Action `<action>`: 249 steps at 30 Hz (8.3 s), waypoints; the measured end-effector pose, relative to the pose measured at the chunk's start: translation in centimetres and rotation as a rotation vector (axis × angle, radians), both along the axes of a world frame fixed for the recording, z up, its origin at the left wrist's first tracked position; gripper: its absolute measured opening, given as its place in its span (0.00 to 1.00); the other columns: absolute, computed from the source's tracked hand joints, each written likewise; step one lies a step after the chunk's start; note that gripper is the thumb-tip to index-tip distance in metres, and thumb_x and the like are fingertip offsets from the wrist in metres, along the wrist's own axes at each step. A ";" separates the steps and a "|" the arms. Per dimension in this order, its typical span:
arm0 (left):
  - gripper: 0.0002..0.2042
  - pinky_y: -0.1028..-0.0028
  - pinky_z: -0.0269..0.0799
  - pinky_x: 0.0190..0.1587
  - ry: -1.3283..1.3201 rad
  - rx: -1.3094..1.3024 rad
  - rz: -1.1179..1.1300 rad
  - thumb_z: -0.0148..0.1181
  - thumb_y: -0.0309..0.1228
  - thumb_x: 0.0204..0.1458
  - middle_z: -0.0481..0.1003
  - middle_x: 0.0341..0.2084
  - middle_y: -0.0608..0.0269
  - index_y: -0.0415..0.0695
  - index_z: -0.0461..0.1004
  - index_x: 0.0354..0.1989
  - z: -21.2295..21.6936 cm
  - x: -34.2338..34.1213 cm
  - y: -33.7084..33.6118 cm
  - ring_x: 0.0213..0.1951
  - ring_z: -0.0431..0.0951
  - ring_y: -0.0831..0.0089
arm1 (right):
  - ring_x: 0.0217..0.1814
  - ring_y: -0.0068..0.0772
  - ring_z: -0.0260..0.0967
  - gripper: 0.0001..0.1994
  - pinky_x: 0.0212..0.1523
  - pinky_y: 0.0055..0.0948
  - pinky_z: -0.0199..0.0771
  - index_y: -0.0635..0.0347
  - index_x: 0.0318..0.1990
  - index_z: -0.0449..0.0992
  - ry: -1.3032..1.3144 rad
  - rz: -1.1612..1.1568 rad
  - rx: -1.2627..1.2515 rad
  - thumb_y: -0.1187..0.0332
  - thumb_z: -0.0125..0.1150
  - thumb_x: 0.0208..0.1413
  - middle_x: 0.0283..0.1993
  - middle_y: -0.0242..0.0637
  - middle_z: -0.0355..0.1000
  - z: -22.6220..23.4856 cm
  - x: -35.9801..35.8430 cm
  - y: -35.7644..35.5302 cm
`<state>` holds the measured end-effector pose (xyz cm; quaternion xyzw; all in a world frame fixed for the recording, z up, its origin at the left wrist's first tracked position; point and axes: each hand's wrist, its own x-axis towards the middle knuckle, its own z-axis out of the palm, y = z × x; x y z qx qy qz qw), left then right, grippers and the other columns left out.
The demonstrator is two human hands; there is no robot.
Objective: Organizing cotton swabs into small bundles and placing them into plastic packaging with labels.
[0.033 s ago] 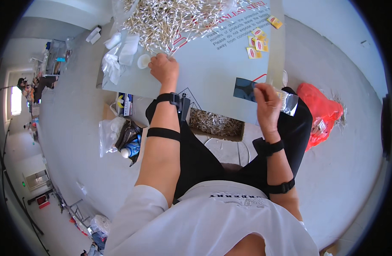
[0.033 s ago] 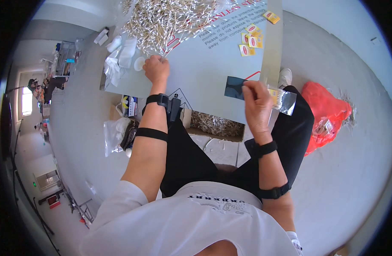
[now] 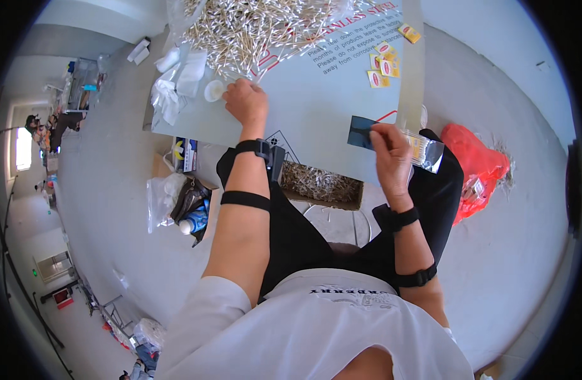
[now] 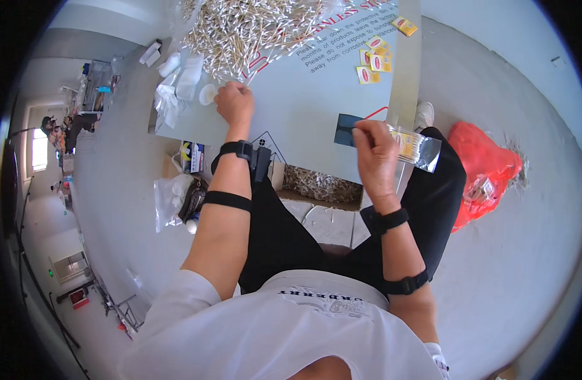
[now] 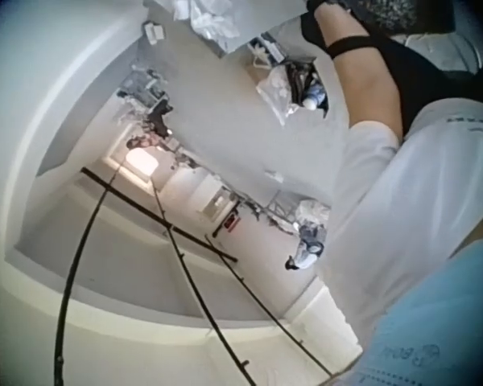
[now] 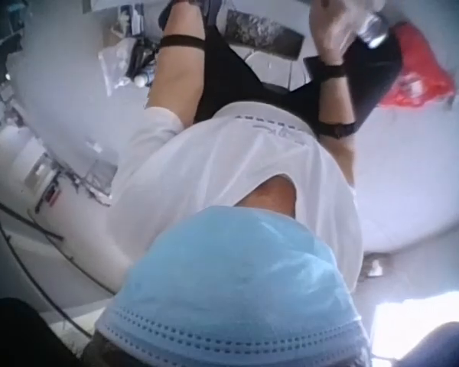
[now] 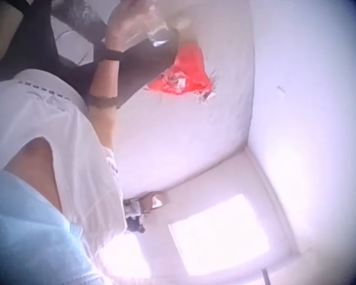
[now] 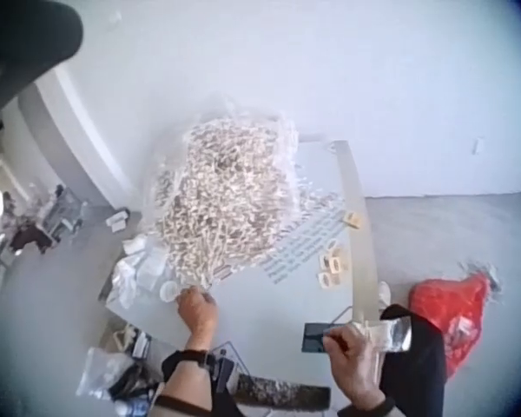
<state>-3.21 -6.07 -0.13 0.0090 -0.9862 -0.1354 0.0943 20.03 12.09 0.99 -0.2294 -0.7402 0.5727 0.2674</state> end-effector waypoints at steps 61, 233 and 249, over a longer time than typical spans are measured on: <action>0.04 0.62 0.71 0.38 -0.298 0.395 -0.413 0.64 0.25 0.43 0.74 0.30 0.56 0.42 0.76 0.27 0.8 2.3 3.6 0.36 0.75 0.57 | 0.38 0.43 0.71 0.05 0.38 0.36 0.72 0.60 0.26 0.74 -0.211 0.352 0.269 0.77 0.65 0.40 0.36 0.36 0.68 -1.1 -6.9 -0.3; 0.04 0.66 0.69 0.43 0.179 0.370 -0.804 0.66 0.26 0.41 0.72 0.29 0.66 0.47 0.79 0.27 0.4 -2.6 4.2 0.40 0.71 0.62 | 0.39 0.43 0.71 0.06 0.40 0.35 0.71 0.58 0.29 0.77 -0.280 0.432 0.622 0.73 0.68 0.43 0.38 0.39 0.68 -0.5 -14.8 2.9; 0.07 0.69 0.73 0.39 0.048 0.429 -0.860 0.59 0.18 0.46 0.73 0.30 0.61 0.43 0.78 0.32 -0.6 -0.4 4.9 0.37 0.75 0.62 | 0.38 0.49 0.72 0.07 0.40 0.40 0.73 0.61 0.35 0.75 -0.294 0.087 0.751 0.68 0.60 0.51 0.36 0.45 0.72 -1.9 -18.5 6.2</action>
